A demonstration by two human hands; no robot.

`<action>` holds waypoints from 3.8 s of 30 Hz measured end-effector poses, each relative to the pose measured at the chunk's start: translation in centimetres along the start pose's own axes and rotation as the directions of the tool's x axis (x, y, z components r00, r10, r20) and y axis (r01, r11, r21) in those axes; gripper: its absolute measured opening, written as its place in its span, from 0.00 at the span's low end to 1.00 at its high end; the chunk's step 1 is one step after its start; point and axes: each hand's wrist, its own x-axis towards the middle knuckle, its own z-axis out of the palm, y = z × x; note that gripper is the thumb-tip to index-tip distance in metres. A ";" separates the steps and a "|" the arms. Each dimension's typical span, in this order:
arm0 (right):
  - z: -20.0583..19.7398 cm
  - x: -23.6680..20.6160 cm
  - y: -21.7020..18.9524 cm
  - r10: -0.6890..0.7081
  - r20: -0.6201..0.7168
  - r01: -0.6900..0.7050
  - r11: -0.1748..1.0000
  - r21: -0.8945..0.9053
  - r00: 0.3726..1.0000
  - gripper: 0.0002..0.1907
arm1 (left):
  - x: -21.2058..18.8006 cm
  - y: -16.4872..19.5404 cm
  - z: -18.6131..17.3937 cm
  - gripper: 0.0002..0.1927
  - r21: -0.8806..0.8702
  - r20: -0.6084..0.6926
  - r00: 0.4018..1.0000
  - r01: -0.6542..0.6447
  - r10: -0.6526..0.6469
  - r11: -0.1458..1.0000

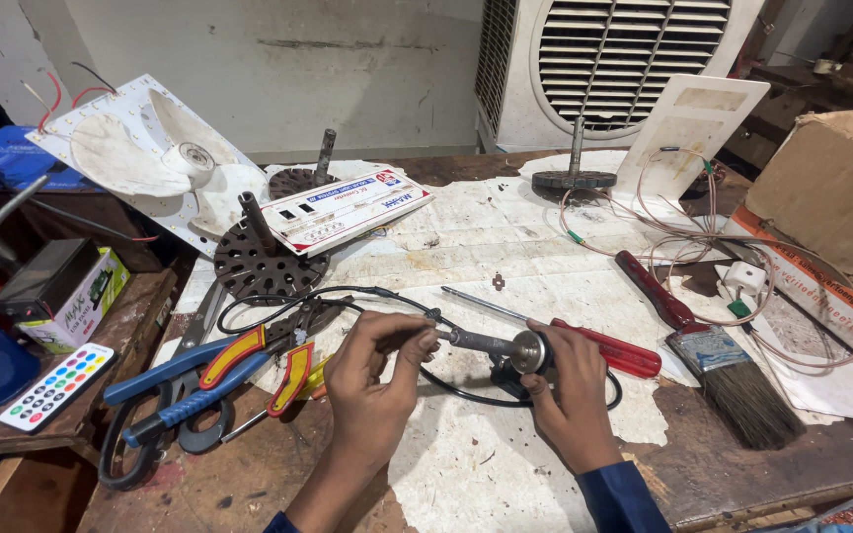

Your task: The person uses a screwdriver to loosen and remove the handle of a soldering iron, then reattaches it and tightens it back in place. The person handles the soldering iron and screwdriver throughout the clip.

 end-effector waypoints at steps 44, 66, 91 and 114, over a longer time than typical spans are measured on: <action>-0.3 0.1 -1.8 0.024 0.020 -0.025 1.000 0.008 0.999 0.21 | -1.9 -2.1 1.3 0.32 0.302 0.597 0.800 -0.298 0.064 0.905; -0.3 0.1 -1.8 -0.044 0.030 0.046 0.996 -0.071 0.999 0.20 | -2.2 -2.2 1.7 0.34 0.374 0.654 0.756 -0.303 -0.018 0.876; 1.0 -0.6 0.8 -0.111 0.128 0.126 0.985 -0.116 0.986 0.35 | 0.4 0.0 14.6 0.41 0.491 0.687 0.724 -0.521 0.057 0.698; 0.7 0.2 -1.0 0.057 0.104 -0.052 0.997 -0.049 0.993 0.19 | 3.0 -5.1 24.4 0.26 0.586 0.778 0.458 -0.280 -0.430 0.761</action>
